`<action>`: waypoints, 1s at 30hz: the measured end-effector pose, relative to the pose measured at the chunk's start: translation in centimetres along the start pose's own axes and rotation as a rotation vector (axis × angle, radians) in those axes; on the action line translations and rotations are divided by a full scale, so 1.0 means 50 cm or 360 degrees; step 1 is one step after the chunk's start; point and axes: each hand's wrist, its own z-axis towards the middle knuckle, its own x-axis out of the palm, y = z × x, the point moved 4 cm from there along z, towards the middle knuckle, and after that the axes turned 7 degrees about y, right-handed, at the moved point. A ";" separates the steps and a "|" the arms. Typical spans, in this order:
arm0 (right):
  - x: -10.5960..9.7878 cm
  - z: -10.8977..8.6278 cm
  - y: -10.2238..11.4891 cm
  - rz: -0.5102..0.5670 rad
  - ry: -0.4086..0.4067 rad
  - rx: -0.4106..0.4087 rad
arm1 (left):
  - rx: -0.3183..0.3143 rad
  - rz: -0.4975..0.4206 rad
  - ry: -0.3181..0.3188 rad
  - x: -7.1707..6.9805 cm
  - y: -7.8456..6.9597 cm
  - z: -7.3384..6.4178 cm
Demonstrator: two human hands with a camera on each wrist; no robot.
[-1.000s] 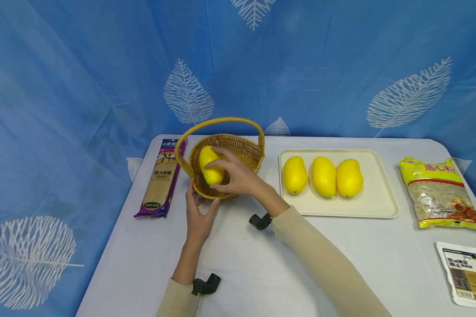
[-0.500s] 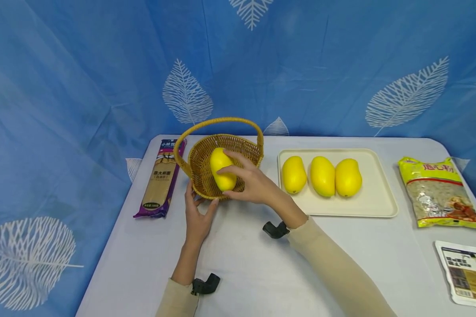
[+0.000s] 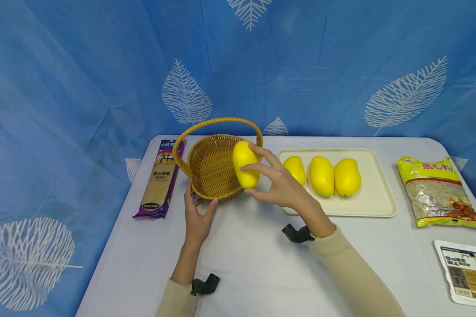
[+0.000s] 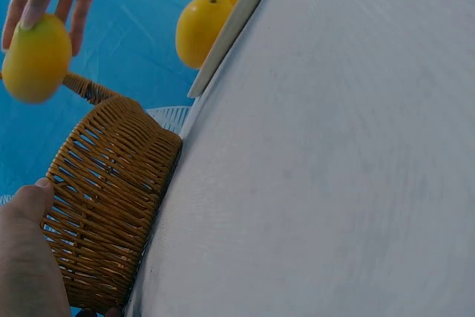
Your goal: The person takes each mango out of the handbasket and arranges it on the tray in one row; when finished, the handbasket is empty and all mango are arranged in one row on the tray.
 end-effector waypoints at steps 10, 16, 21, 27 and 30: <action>-0.086 -0.068 -0.033 -0.0117 -0.0134 0.0070 | 0.0003 -0.0020 0.0006 0.001 -0.003 0.000; -0.148 -0.117 -0.073 -0.0190 -0.0258 0.0141 | 0.0019 -0.0022 0.0006 0.001 -0.004 0.000; -0.196 -0.164 -0.104 -0.0247 -0.0327 0.0213 | 0.0023 -0.0035 0.0007 0.000 -0.004 0.000; -0.239 -0.229 -0.134 -0.0299 -0.0357 0.0345 | 0.0007 -0.0030 0.0006 0.000 -0.004 0.001; -0.256 -0.257 -0.144 -0.0327 -0.0385 0.0420 | 0.0003 -0.0029 0.0005 -0.001 -0.003 0.000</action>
